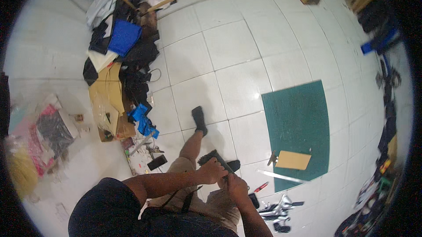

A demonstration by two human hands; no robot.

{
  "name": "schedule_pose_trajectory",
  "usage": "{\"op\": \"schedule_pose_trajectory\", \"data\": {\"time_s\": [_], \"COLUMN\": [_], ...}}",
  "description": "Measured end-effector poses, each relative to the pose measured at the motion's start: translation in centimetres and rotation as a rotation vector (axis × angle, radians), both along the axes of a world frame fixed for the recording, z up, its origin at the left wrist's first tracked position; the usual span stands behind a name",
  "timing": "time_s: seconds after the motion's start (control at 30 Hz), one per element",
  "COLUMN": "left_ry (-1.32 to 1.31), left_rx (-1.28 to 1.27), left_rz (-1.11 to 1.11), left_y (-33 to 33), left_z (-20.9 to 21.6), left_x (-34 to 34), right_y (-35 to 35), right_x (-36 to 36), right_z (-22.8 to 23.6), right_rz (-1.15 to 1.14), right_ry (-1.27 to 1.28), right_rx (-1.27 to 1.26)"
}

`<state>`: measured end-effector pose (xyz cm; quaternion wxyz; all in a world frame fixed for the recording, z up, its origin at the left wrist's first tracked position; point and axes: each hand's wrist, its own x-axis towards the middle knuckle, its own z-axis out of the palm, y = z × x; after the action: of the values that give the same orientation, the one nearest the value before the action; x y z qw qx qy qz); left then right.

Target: The person measures a black piece of fabric against a cardboard template, aligns a ruler over it, and kemudian gathers more black fabric from a pile of soft goods.

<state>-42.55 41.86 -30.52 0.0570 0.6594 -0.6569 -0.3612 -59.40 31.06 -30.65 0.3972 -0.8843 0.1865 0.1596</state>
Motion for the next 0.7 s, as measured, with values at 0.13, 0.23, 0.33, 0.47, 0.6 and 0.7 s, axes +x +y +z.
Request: {"op": "schedule_pose_trajectory", "data": {"time_s": [0.13,0.23,0.33,0.47,0.6,0.7], "left_ry": [0.019,0.113,0.019,0.079,0.181,0.125], "left_rx": [-0.103,0.007,-0.337,-0.248,-0.195,-0.164], "left_rz": [0.234,0.329,0.611,0.851,1.262,1.585], "left_y": [4.1,6.1,10.2,16.3,24.4,30.2], "left_z": [-0.9,1.7,1.4,5.9,7.3,4.2], "left_x": [1.3,5.4,10.2,22.0,31.0,32.5], "right_y": [0.8,1.5,3.0,6.5,9.8,11.5], "right_x": [4.8,10.6,17.2,28.0,38.4,45.4], "right_z": [2.3,4.2,5.3,7.4,7.4,7.2], "right_rz": [0.212,0.380,0.498,0.613,0.612,0.460], "right_ry": [0.247,0.239,0.221,0.388,0.366,0.312], "right_rx": [-0.019,-0.047,-0.084,-0.067,-0.056,0.074]}}
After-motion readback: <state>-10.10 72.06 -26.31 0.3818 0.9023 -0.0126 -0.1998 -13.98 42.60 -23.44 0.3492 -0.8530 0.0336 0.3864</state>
